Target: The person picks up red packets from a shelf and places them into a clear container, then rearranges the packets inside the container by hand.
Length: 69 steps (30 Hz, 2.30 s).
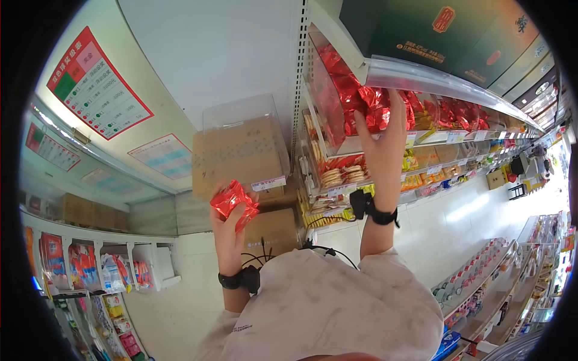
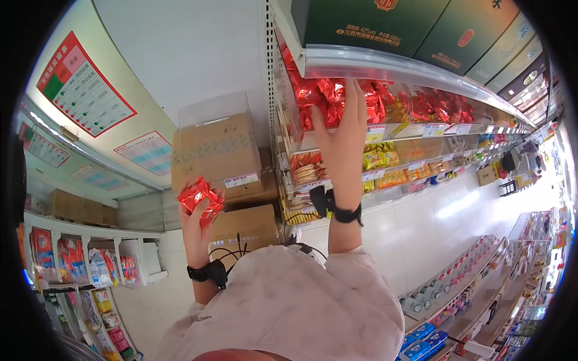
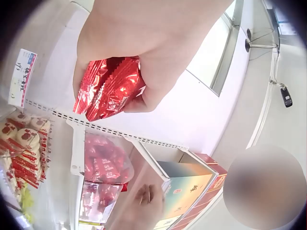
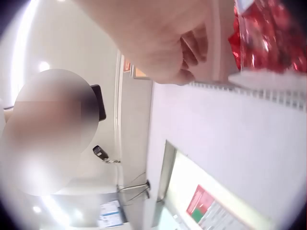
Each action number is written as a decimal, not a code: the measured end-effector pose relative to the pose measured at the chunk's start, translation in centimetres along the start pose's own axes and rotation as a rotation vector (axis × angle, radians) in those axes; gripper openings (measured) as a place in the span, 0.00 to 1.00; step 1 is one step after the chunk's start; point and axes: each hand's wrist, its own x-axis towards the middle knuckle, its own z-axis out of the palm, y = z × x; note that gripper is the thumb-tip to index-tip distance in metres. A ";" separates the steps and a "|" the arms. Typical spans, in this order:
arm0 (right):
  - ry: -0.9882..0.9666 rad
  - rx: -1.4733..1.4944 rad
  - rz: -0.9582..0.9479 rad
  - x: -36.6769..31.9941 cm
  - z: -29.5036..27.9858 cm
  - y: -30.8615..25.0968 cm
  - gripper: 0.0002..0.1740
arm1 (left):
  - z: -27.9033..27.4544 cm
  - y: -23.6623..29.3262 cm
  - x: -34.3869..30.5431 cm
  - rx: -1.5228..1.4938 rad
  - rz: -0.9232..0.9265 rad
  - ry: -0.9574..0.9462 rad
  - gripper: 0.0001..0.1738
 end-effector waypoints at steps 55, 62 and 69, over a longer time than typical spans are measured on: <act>-0.700 1.216 0.498 -11.6 6.3 -7.0 0.39 | -1.4 1.0 1.2 0.015 -0.083 0.150 0.22; -0.977 1.013 0.497 -13.1 7.8 -7.2 0.13 | -3.1 -1.2 1.2 -0.088 -0.258 0.028 0.25; -0.826 0.972 0.457 -14.1 9.8 -7.5 0.16 | -2.1 -0.9 -0.3 0.007 -0.165 0.049 0.23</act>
